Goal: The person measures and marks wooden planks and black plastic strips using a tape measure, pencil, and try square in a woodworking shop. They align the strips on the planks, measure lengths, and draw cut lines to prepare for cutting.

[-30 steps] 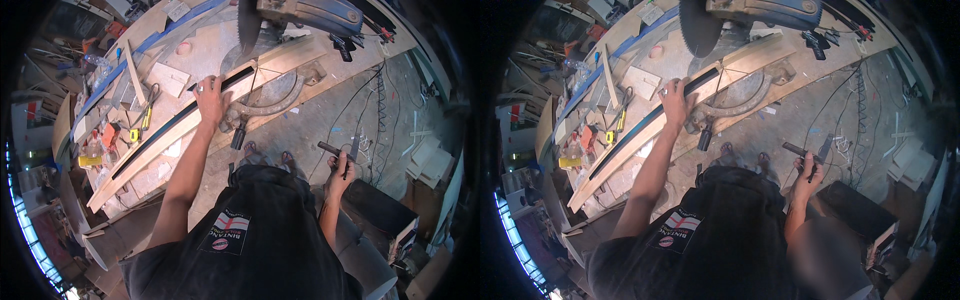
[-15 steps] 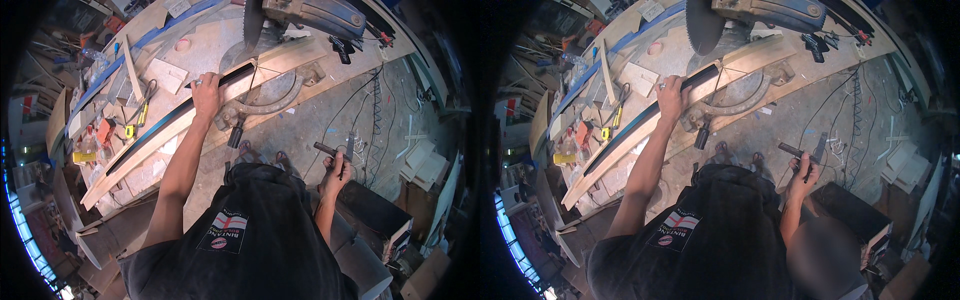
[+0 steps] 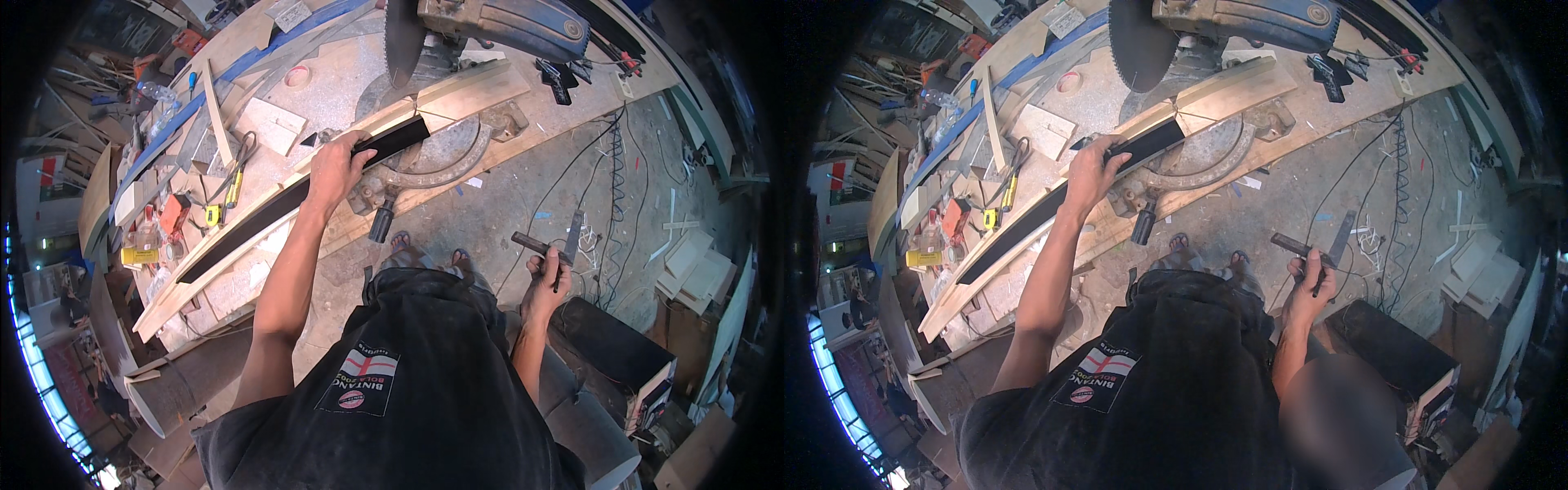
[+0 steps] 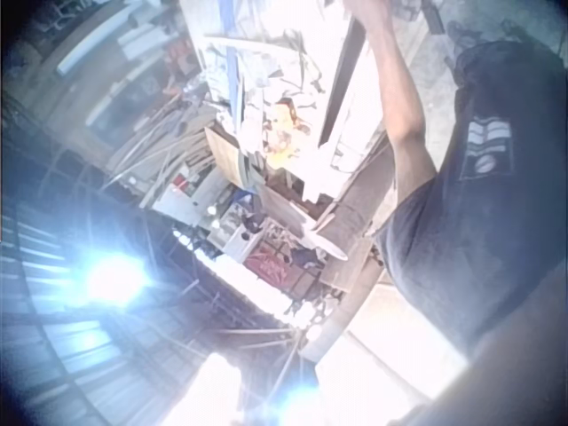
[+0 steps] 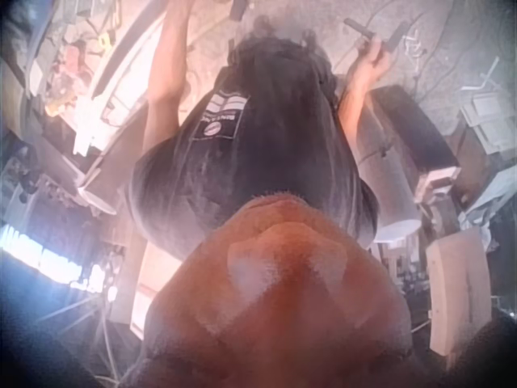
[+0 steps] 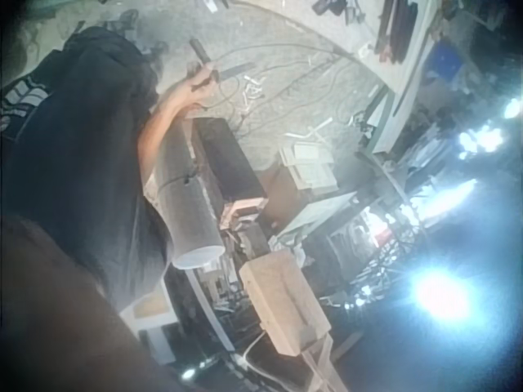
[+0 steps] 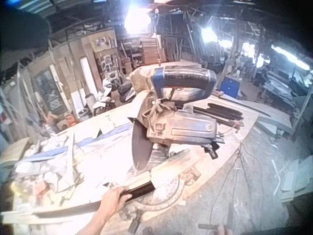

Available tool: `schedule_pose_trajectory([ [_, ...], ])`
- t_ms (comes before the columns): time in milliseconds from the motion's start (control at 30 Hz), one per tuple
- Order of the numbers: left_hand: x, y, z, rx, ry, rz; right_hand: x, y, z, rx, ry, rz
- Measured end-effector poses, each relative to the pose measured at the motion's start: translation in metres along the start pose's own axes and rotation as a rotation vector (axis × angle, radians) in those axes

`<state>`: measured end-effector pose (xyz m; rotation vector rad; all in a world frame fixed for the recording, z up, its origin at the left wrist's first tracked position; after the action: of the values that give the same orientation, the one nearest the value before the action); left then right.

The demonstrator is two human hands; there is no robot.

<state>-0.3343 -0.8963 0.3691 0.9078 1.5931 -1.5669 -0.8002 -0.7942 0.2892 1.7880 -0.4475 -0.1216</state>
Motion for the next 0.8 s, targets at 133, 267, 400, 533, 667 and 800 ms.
schedule_pose_trajectory([
  [133, 0.002, -0.003, 0.001, 0.007, 0.052, -0.050, 0.000, -0.001, 0.002, 0.002, 0.003, 0.025],
  [267, 0.001, -0.006, 0.001, 0.017, 0.079, -0.104, 0.003, -0.001, 0.003, 0.001, 0.033, 0.046],
  [400, 0.004, -0.004, 0.002, -0.023, 0.128, -0.119, 0.005, -0.003, 0.002, 0.002, 0.058, 0.071],
  [533, 0.007, -0.004, 0.003, -0.027, 0.153, -0.139, 0.008, -0.002, 0.001, -0.015, 0.103, 0.082],
  [667, 0.010, -0.008, -0.001, -0.005, 0.166, -0.111, 0.017, 0.001, -0.001, 0.008, 0.196, -0.035],
  [800, 0.019, -0.011, -0.008, -0.025, 0.219, -0.141, 0.045, -0.007, -0.009, 0.066, 0.334, -0.060],
])
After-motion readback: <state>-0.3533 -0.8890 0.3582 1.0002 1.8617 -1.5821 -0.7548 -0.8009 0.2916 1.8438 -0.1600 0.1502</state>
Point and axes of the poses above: each hand's wrist, its own z-axis towards the middle knuckle, its own x-axis out of the palm, y = z × x, the point moved 8 cm from there along z, towards the middle knuckle, and after that the axes turned 11 degrees about y, right-handed, at the moved point
